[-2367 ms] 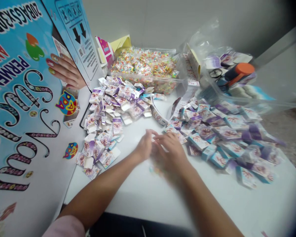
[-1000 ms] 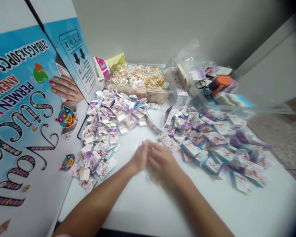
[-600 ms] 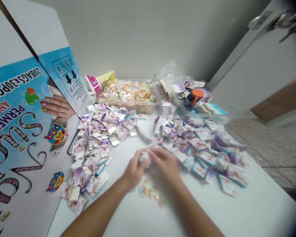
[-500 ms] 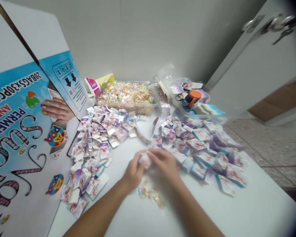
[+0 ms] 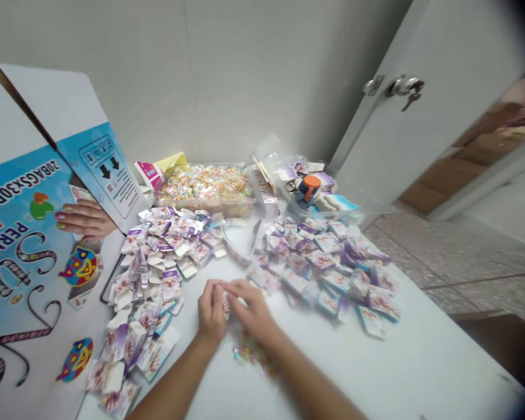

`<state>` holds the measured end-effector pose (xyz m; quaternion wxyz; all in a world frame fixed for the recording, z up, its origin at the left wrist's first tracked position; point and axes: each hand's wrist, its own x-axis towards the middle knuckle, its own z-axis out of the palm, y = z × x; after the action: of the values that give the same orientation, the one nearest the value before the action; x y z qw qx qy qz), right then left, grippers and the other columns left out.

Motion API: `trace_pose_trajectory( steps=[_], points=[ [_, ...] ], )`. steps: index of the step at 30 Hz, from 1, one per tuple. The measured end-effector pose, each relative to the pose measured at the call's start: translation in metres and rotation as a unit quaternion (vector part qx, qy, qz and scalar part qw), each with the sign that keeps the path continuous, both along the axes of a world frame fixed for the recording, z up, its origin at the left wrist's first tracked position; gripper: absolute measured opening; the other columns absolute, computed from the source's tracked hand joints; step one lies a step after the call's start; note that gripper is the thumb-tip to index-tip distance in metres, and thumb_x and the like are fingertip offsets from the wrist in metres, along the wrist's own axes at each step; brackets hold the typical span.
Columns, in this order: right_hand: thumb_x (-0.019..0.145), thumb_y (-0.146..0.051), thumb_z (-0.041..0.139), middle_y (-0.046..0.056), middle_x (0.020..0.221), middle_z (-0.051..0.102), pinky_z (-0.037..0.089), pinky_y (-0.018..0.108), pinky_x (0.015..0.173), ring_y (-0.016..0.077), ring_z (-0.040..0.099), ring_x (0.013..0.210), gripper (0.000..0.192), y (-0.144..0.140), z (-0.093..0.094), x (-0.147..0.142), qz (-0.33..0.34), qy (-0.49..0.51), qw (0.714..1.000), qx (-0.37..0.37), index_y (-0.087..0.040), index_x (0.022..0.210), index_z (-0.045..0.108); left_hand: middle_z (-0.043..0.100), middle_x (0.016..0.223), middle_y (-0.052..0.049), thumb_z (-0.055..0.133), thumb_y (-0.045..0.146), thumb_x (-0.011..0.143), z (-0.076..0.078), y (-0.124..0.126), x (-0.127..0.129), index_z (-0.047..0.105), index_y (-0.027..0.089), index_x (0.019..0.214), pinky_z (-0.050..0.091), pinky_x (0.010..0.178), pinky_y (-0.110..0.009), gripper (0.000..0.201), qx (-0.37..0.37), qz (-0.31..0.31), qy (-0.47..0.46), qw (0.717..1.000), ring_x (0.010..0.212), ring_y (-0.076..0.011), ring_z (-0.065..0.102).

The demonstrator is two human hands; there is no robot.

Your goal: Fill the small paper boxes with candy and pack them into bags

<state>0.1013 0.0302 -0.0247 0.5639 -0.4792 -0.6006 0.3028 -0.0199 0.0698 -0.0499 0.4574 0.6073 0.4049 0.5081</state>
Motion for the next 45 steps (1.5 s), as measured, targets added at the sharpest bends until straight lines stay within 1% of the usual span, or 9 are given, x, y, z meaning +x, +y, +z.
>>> trace_pose_trajectory(
  steps=[4,9,13,17,21,26,30,37,45],
  points=[
    [0.089,-0.029,0.061,0.004,0.082,0.073,0.052,0.029,0.071,0.0161,0.066,0.074,0.023,0.002,-0.002,0.001,-0.063,0.024,0.998,0.009,-0.024,0.102,0.079,0.066,0.087,-0.007,0.036,0.059,0.096,-0.001,0.003,0.002,0.060,0.016,0.098,0.049,0.074,-0.031,0.050,-0.018,-0.033,-0.039,0.999,0.080,-0.0203,0.063],
    [0.085,-0.034,0.063,0.007,0.087,0.075,0.053,0.031,0.074,0.0177,0.066,0.076,0.022,0.004,0.018,0.028,-0.224,0.053,0.972,0.048,-0.019,0.091,0.078,0.056,0.062,0.002,0.029,0.071,0.092,-0.002,0.003,0.005,0.051,0.017,0.108,0.037,0.049,-0.025,0.060,-0.026,-0.044,-0.064,0.997,0.049,-0.0136,0.048],
    [0.088,-0.040,0.058,0.011,0.093,0.075,0.053,0.033,0.072,0.0205,0.068,0.080,0.034,0.004,0.037,0.074,-0.377,0.107,0.919,0.051,-0.014,0.104,0.073,0.055,0.060,0.002,0.028,0.071,0.092,0.000,0.008,0.007,0.051,0.017,0.107,0.035,0.048,-0.025,0.061,-0.026,-0.032,-0.042,0.998,0.047,-0.0125,0.044],
    [0.091,-0.042,0.051,0.011,0.087,0.074,0.053,0.033,0.070,0.0222,0.069,0.080,0.043,-0.005,0.037,0.100,-0.450,0.134,0.882,0.033,-0.010,0.117,0.064,0.056,0.062,0.001,0.029,0.070,0.093,0.001,0.011,0.009,0.055,0.016,0.103,0.037,0.049,-0.025,0.061,-0.047,-0.038,-0.018,0.998,0.049,-0.0130,0.047],
    [0.090,-0.042,0.054,0.008,0.088,0.072,0.052,0.031,0.068,0.0195,0.066,0.075,0.033,-0.024,0.023,0.077,-0.432,0.096,0.896,0.022,-0.014,0.104,0.066,0.056,0.063,0.001,0.032,0.068,0.093,-0.004,0.012,0.009,0.057,0.017,0.100,0.038,0.049,-0.025,0.057,-0.053,-0.046,-0.004,0.998,0.050,-0.0127,0.048],
    [0.091,-0.038,0.054,0.003,0.072,0.067,0.049,0.028,0.067,0.0166,0.062,0.069,0.028,-0.040,0.011,0.033,-0.303,-0.007,0.953,0.023,-0.018,0.076,0.067,0.056,0.063,0.001,0.030,0.066,0.094,-0.008,0.012,0.010,0.058,0.016,0.095,0.039,0.049,-0.024,0.057,-0.062,-0.061,0.017,0.996,0.049,-0.0117,0.048],
    [0.092,-0.036,0.053,0.004,0.074,0.067,0.049,0.029,0.068,0.0172,0.061,0.071,0.027,-0.045,0.004,0.023,-0.252,-0.061,0.966,0.024,-0.019,0.077,0.066,0.057,0.063,0.000,0.033,0.064,0.095,-0.007,0.011,0.011,0.058,0.015,0.091,0.039,0.051,-0.023,0.055,-0.056,-0.067,0.046,0.995,0.050,-0.0112,0.049],
    [0.093,-0.037,0.051,0.005,0.076,0.067,0.049,0.032,0.066,0.0195,0.061,0.068,0.024,-0.081,-0.009,0.034,-0.254,-0.117,0.960,-0.002,-0.021,0.081,0.065,0.056,0.064,0.001,0.035,0.058,0.097,-0.014,0.013,0.011,0.058,0.016,0.086,0.036,0.051,-0.023,0.049,-0.057,-0.038,0.085,0.994,0.051,-0.0111,0.049],
    [0.092,-0.040,0.052,0.011,0.092,0.068,0.053,0.039,0.079,0.0247,0.065,0.086,0.024,-0.158,-0.044,0.096,-0.272,-0.281,0.919,-0.054,-0.022,0.086,0.066,0.056,0.063,0.001,0.042,0.053,0.095,-0.013,0.012,0.012,0.055,0.018,0.077,0.036,0.057,-0.024,0.042,-0.040,-0.018,0.134,0.990,0.057,-0.0124,0.049]
  ],
)
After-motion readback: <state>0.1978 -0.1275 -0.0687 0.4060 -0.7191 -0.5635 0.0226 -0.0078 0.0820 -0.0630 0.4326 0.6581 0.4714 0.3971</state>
